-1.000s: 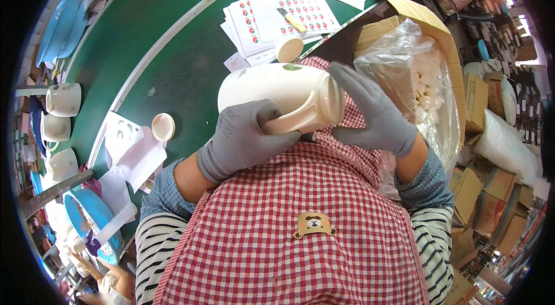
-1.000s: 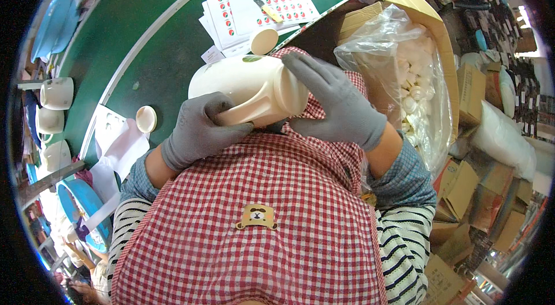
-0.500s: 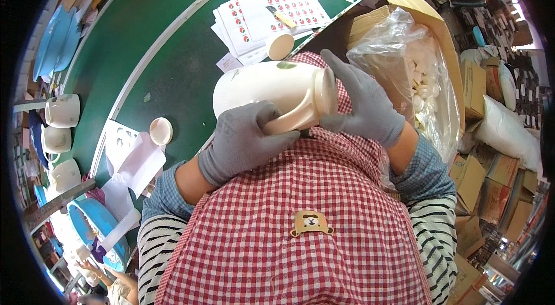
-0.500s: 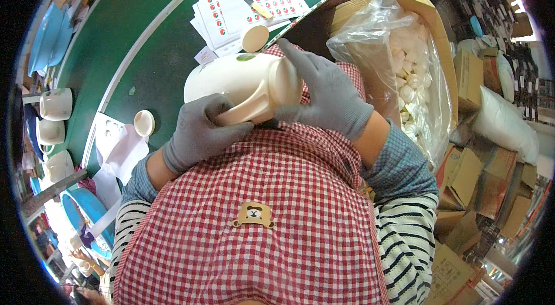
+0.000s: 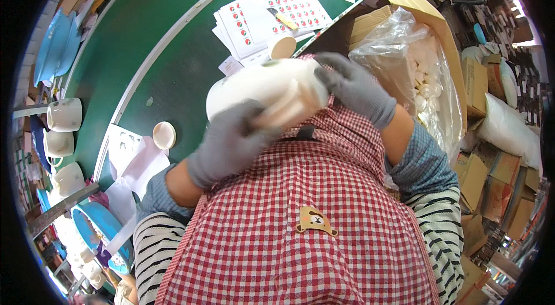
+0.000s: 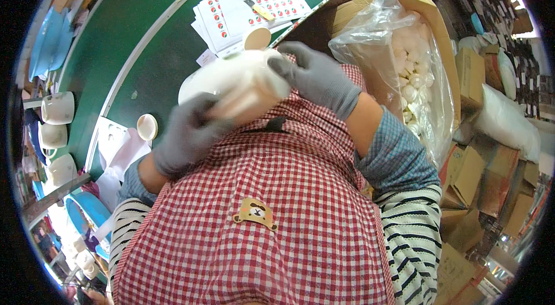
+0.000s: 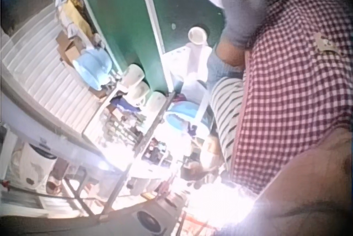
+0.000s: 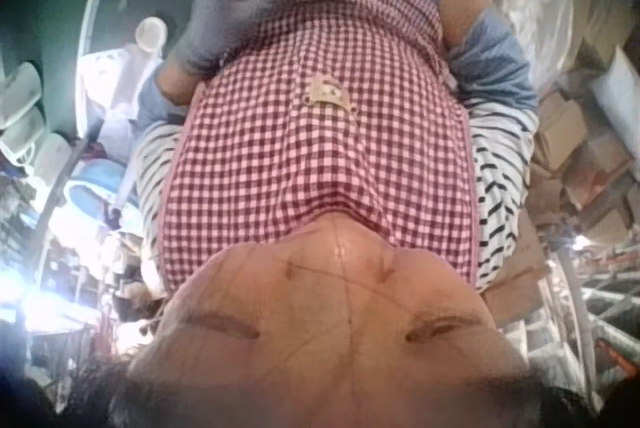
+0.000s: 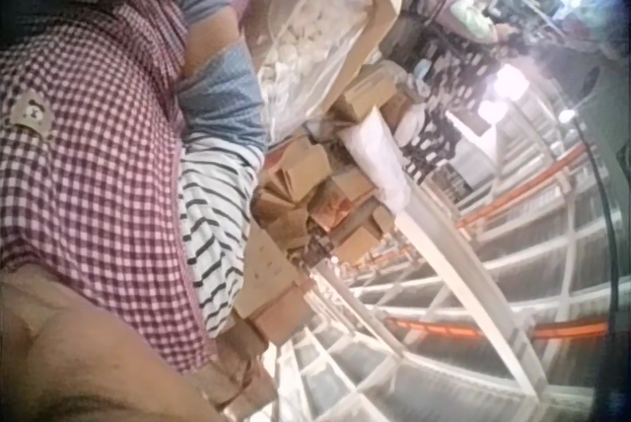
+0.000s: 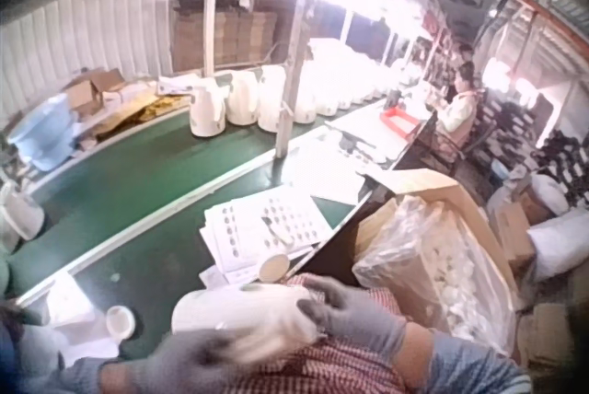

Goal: The person repeatedly picks up white ceramic pitchers, applies a small round sticker to the side of each pitcher, and places the finished pitchers on a green conveyor belt. The person also handles small white ceramic lids, placing them into a plastic bag.

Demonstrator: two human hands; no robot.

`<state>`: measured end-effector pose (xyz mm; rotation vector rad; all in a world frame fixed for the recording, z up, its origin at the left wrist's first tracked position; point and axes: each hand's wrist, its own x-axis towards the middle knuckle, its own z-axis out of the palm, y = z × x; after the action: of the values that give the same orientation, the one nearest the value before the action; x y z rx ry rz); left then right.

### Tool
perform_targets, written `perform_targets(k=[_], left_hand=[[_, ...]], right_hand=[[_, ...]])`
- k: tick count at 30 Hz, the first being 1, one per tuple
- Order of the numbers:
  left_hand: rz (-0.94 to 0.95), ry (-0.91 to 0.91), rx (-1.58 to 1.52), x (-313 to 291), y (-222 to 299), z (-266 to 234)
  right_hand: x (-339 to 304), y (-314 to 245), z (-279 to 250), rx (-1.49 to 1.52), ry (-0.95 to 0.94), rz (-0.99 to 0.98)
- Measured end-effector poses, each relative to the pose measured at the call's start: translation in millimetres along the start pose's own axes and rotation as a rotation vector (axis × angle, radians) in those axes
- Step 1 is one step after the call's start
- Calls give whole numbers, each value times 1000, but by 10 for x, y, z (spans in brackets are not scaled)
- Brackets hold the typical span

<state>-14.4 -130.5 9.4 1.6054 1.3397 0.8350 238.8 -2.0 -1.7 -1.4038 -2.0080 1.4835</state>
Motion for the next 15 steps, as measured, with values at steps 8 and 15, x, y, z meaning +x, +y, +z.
perform_targets(k=[8, 15], left_hand=[[10, 607, -791, 255, -773, -541], [104, 895, -615, 705, -1463, -287]], right_hand=[[1409, 268, -193, -632, 186, 44], [2383, 304, 169, -955, 105, 268]])
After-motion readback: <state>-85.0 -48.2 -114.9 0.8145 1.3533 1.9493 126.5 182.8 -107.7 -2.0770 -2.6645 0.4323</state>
